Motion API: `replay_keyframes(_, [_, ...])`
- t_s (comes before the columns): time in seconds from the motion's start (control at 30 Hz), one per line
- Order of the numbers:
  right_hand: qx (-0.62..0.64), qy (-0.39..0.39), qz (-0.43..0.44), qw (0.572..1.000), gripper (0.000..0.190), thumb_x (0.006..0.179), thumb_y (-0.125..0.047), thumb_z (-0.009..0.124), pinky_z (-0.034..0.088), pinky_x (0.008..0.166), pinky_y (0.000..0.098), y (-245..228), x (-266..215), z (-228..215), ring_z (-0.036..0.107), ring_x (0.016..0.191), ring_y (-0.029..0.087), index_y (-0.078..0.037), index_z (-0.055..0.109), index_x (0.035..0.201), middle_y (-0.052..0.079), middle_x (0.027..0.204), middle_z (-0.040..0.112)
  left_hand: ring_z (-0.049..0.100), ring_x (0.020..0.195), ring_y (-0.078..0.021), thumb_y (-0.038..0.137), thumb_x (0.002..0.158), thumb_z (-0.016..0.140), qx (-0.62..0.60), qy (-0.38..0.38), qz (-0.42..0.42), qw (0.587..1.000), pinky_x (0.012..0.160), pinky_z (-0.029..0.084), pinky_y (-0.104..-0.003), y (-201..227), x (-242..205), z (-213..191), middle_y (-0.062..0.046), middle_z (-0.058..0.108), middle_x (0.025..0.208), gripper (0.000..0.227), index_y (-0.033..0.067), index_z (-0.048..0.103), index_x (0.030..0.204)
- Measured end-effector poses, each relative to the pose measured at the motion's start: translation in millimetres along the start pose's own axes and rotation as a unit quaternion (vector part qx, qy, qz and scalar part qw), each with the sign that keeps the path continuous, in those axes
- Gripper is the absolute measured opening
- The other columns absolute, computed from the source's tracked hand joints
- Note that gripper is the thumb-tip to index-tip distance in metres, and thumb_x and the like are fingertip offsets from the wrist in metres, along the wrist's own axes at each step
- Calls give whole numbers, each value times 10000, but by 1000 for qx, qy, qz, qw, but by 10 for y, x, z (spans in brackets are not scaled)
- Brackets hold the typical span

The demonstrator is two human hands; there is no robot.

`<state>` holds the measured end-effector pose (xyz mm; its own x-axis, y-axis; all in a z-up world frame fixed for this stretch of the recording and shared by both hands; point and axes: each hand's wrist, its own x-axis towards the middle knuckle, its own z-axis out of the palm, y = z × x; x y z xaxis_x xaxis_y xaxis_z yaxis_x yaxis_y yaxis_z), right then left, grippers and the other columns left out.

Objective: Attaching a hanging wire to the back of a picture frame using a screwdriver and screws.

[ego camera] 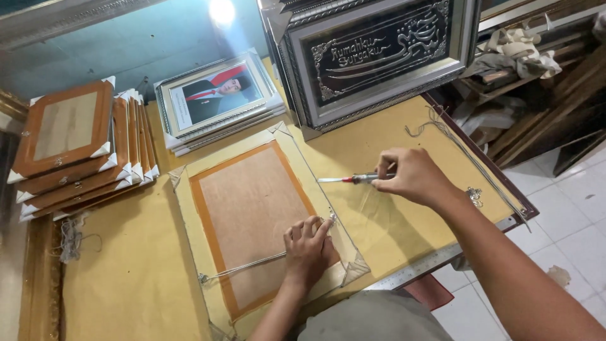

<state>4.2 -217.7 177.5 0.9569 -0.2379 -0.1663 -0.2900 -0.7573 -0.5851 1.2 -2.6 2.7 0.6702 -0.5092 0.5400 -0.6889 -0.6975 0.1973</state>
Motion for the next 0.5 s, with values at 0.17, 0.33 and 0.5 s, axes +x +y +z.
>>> replay_keyframes(0.17, [58,125,-7,990,196,640,-144,732,420,567,244,763,25,748,513,593,116,-123,545,586,7,640,572,471,908,-229,180,738,500,-22,-10,-14,1000,752,345,-398,20,60,-54,2,544,1025,299,231,602,1014])
replay_keyframes(0.33, [32,103,-24,994,160,690,-130,695,479,652,226,1090,-88,1228,534,667,136,-112,545,638,21,746,530,460,935,-254,175,735,519,-42,-50,-28,997,771,334,-423,25,23,-11,-22,530,1037,322,223,592,1045])
replay_keyframes(0.5, [-103,113,-73,986,148,691,-317,661,387,721,378,1047,-44,1340,509,871,191,-249,593,803,-32,857,560,461,911,-242,184,721,520,-43,-20,-18,999,753,333,-405,12,25,8,-10,533,1011,307,232,596,1014])
